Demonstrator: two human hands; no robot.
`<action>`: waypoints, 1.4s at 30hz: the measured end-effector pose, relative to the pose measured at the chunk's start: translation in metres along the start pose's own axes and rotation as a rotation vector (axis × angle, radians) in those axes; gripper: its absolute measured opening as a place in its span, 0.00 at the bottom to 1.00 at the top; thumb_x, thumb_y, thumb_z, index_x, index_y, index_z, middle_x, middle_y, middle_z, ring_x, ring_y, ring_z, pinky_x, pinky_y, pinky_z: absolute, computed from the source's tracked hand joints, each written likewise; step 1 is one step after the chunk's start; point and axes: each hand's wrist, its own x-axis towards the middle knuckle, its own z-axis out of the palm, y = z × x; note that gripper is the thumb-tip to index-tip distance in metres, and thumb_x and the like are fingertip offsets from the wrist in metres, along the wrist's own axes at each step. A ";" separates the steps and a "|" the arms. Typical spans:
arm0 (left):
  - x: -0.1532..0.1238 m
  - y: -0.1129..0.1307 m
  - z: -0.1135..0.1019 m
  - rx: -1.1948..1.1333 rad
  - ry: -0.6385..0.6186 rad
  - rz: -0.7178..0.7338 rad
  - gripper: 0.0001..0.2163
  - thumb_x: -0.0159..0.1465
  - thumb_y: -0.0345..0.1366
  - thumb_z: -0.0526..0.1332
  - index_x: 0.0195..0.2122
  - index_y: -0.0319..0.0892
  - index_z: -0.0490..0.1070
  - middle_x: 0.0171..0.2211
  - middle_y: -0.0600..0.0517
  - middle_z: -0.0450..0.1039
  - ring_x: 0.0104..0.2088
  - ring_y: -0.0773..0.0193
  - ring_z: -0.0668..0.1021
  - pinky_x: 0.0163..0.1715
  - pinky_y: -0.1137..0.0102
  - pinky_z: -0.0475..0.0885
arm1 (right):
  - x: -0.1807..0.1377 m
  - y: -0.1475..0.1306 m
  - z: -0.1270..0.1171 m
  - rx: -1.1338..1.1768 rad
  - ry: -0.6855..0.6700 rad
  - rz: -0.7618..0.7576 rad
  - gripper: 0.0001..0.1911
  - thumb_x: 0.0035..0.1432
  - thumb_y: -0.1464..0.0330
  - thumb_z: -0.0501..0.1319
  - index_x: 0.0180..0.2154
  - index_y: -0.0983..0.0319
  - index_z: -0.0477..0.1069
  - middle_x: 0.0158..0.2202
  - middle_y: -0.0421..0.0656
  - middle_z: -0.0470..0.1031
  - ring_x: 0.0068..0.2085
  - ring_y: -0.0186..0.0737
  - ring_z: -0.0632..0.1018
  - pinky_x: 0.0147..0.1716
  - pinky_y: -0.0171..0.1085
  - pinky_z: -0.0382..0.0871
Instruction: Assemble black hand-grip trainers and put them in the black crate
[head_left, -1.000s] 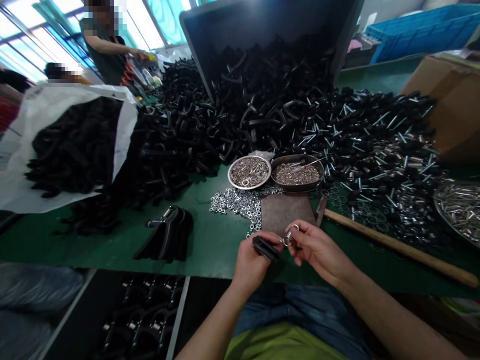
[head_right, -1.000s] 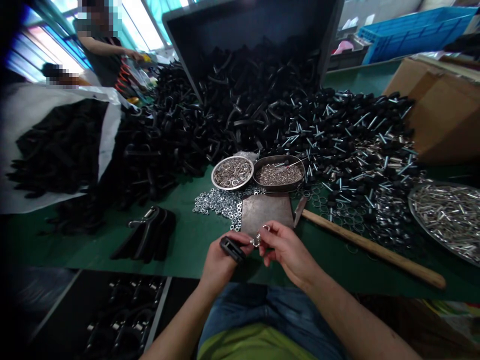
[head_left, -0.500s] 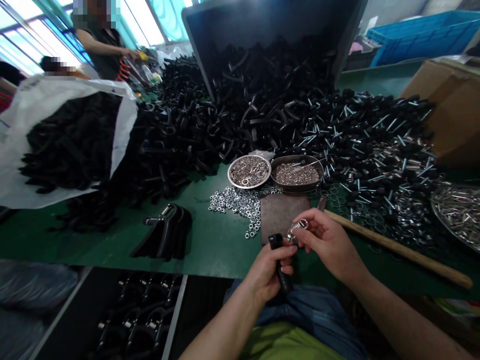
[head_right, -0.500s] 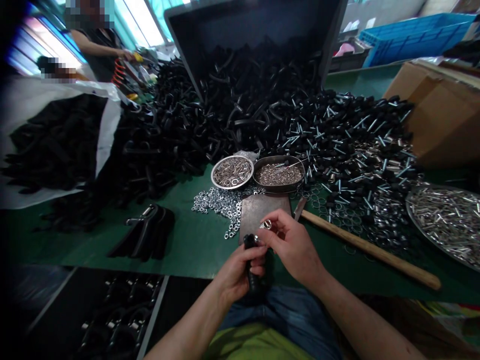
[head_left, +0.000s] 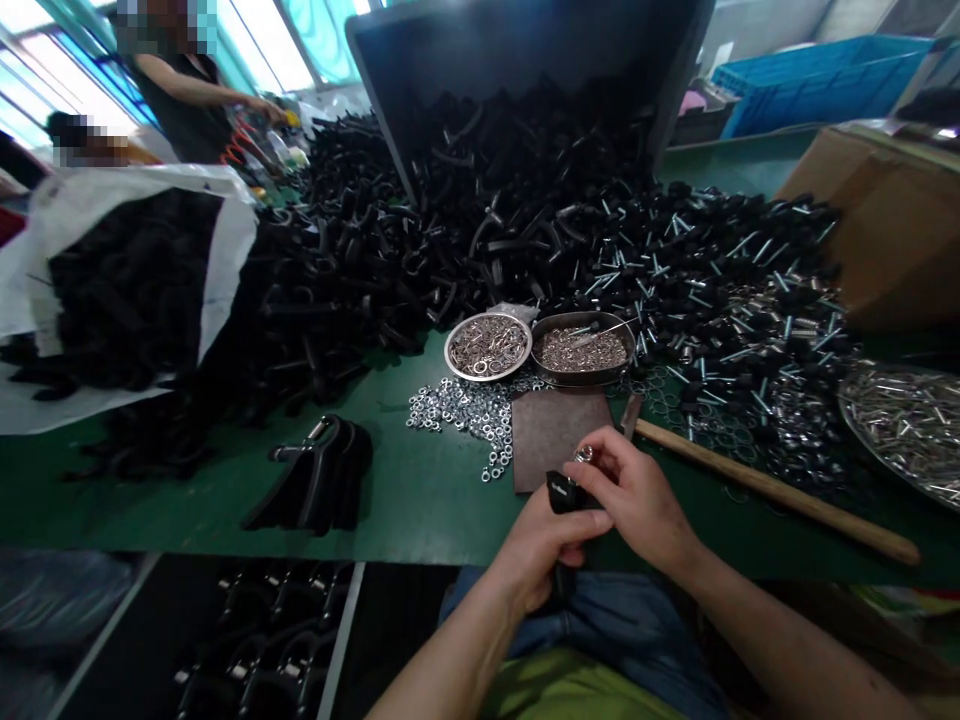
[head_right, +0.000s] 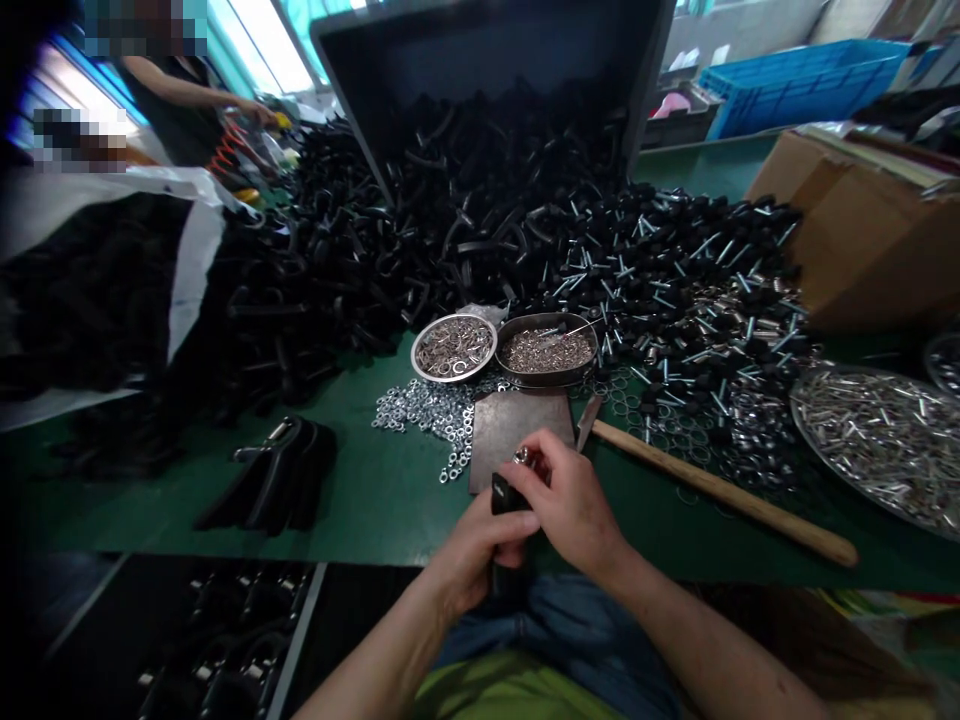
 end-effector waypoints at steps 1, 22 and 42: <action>-0.002 0.001 0.001 0.096 0.010 0.011 0.17 0.46 0.35 0.70 0.36 0.39 0.69 0.21 0.59 0.59 0.17 0.78 0.58 0.14 0.80 0.49 | 0.001 0.001 0.001 0.019 0.001 0.004 0.10 0.54 0.59 0.60 0.32 0.58 0.65 0.25 0.37 0.68 0.28 0.35 0.70 0.28 0.34 0.63; -0.001 0.006 -0.029 -0.534 -0.227 -0.076 0.20 0.62 0.51 0.54 0.32 0.36 0.67 0.19 0.57 0.55 0.16 0.77 0.55 0.13 0.81 0.48 | 0.058 0.058 -0.105 -1.015 0.203 -0.095 0.09 0.55 0.65 0.55 0.28 0.60 0.71 0.34 0.47 0.72 0.39 0.47 0.72 0.33 0.41 0.63; -0.002 0.005 -0.031 -0.570 -0.156 -0.115 0.17 0.62 0.47 0.57 0.30 0.35 0.69 0.17 0.58 0.53 0.16 0.78 0.54 0.13 0.82 0.46 | 0.063 0.053 -0.120 -1.109 0.107 -0.159 0.12 0.59 0.69 0.54 0.42 0.60 0.72 0.43 0.46 0.74 0.46 0.44 0.72 0.45 0.41 0.65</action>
